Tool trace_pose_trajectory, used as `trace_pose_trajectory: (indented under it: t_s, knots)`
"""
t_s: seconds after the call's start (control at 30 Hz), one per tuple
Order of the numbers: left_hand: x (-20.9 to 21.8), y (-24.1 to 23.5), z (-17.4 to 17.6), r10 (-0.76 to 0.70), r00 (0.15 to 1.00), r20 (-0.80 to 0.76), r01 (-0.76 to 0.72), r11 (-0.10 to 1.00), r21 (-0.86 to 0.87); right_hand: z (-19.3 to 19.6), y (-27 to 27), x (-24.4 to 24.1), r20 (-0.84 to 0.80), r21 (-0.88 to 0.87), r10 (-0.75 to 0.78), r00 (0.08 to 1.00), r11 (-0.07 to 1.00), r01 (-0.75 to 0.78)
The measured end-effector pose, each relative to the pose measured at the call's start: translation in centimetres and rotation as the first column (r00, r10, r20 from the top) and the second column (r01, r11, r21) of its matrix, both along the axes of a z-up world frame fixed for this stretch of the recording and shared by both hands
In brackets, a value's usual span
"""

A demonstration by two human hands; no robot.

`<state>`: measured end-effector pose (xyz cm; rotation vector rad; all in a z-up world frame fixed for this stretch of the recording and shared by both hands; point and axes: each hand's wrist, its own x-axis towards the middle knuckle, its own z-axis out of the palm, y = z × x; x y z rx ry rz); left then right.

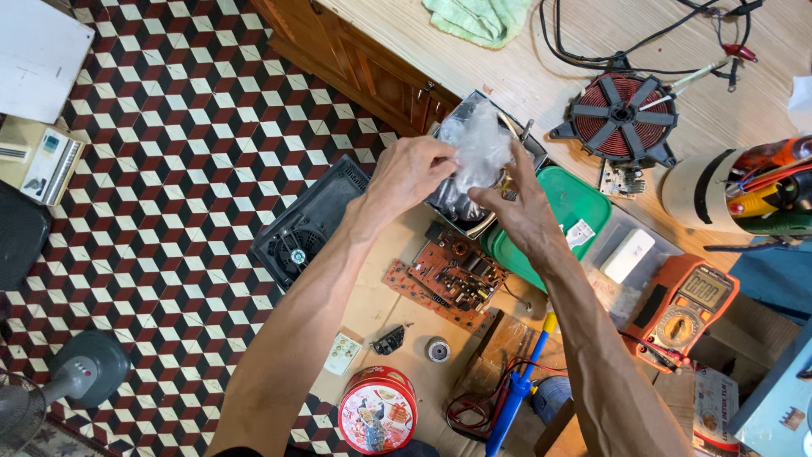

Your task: The person handles a toroidal transformer, using pliers to adjust wires and a soldering iron to work on connections. They also open a green container, retrieve small parts, and continue manipulating the transformer and wires on a cluttered workbench.

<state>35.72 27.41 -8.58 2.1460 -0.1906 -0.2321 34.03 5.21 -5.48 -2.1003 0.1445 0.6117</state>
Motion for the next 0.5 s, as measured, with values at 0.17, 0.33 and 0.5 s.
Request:
trace_pose_trajectory:
  t_s: [0.17,0.33,0.5]
  knots:
    - [2.4,-2.9,2.3,-0.150,0.978,-0.144,0.153,0.988,0.010,-1.5,1.6,1.9,0.282,-0.038,0.079,0.956,0.997,-0.071]
    - [3.1,-2.9,3.3,-0.227,0.970,0.086,0.236,0.966,-0.107,-2.0,1.0,2.0,0.123,0.069,-0.227,0.966,0.973,0.220]
    - [0.2,0.9,0.0,0.189,0.974,-0.128,-0.228,0.828,-0.512,-1.2,-1.5,1.9,0.064,0.098,-0.387,0.920,0.920,0.380]
